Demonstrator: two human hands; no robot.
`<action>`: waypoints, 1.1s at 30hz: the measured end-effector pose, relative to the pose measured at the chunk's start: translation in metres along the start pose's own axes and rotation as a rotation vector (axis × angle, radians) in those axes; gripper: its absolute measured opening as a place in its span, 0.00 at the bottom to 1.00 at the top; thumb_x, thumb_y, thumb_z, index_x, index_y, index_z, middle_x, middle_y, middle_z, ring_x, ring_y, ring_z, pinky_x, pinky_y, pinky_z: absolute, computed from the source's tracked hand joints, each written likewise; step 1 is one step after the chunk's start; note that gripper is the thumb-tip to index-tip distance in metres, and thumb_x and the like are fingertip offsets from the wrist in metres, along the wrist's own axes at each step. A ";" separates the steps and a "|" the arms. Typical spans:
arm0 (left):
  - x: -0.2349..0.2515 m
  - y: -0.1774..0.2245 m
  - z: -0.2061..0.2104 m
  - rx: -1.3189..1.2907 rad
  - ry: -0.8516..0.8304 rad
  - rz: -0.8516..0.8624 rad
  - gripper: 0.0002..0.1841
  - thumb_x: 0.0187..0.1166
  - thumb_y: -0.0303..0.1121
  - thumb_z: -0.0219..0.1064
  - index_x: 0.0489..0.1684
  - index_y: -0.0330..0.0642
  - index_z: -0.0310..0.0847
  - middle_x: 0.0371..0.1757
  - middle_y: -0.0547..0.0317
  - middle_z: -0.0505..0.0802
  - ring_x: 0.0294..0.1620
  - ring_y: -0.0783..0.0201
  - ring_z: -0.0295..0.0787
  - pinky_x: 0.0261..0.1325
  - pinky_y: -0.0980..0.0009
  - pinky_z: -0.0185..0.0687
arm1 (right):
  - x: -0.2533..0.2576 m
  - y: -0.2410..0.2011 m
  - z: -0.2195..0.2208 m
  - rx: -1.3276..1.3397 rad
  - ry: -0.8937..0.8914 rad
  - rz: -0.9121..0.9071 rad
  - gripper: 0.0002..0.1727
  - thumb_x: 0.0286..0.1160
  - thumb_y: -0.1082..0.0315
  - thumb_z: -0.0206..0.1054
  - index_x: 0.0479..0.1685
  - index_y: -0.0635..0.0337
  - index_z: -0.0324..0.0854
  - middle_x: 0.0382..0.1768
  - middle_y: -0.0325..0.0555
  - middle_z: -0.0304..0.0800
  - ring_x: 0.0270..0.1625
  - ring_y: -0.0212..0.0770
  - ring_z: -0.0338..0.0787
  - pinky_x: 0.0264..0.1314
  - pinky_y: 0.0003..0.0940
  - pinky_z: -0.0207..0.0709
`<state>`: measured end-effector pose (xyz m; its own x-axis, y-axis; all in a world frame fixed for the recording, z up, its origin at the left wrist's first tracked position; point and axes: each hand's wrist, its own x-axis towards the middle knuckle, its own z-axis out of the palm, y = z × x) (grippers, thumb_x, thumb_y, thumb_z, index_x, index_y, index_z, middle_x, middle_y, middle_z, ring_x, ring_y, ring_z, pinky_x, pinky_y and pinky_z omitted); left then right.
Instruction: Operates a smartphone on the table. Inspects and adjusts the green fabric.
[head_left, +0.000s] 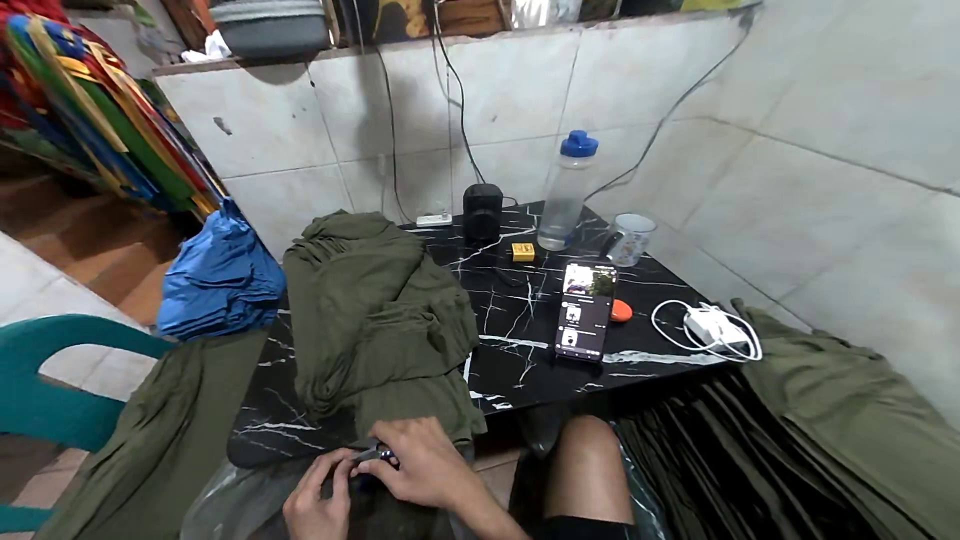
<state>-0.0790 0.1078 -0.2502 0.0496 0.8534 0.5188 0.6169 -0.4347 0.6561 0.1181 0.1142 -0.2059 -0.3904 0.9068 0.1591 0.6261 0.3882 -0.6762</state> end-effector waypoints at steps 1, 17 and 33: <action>0.000 -0.002 -0.001 -0.020 -0.004 0.006 0.06 0.75 0.26 0.69 0.38 0.35 0.92 0.39 0.56 0.96 0.42 0.75 0.93 0.53 0.79 0.88 | 0.000 0.000 -0.001 -0.013 -0.011 -0.008 0.24 0.85 0.43 0.60 0.57 0.55 0.84 0.42 0.48 0.92 0.46 0.49 0.92 0.49 0.54 0.83; -0.003 0.005 -0.015 0.033 -0.013 0.243 0.07 0.78 0.30 0.70 0.36 0.39 0.95 0.39 0.54 0.96 0.48 0.69 0.92 0.60 0.79 0.85 | 0.000 -0.005 0.007 -0.098 0.015 -0.017 0.18 0.88 0.53 0.59 0.55 0.58 0.82 0.40 0.52 0.91 0.44 0.53 0.93 0.46 0.54 0.85; 0.013 0.019 -0.011 -0.388 -0.197 -0.325 0.15 0.78 0.22 0.69 0.61 0.29 0.82 0.43 0.56 0.96 0.39 0.68 0.95 0.47 0.70 0.94 | -0.003 0.005 -0.006 0.073 0.119 0.022 0.22 0.82 0.46 0.65 0.56 0.57 0.84 0.43 0.48 0.91 0.41 0.46 0.90 0.45 0.50 0.82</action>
<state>-0.0752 0.1079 -0.2252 0.0743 0.9831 0.1673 0.2912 -0.1818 0.9392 0.1261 0.1142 -0.2057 -0.2916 0.9297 0.2248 0.5815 0.3589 -0.7301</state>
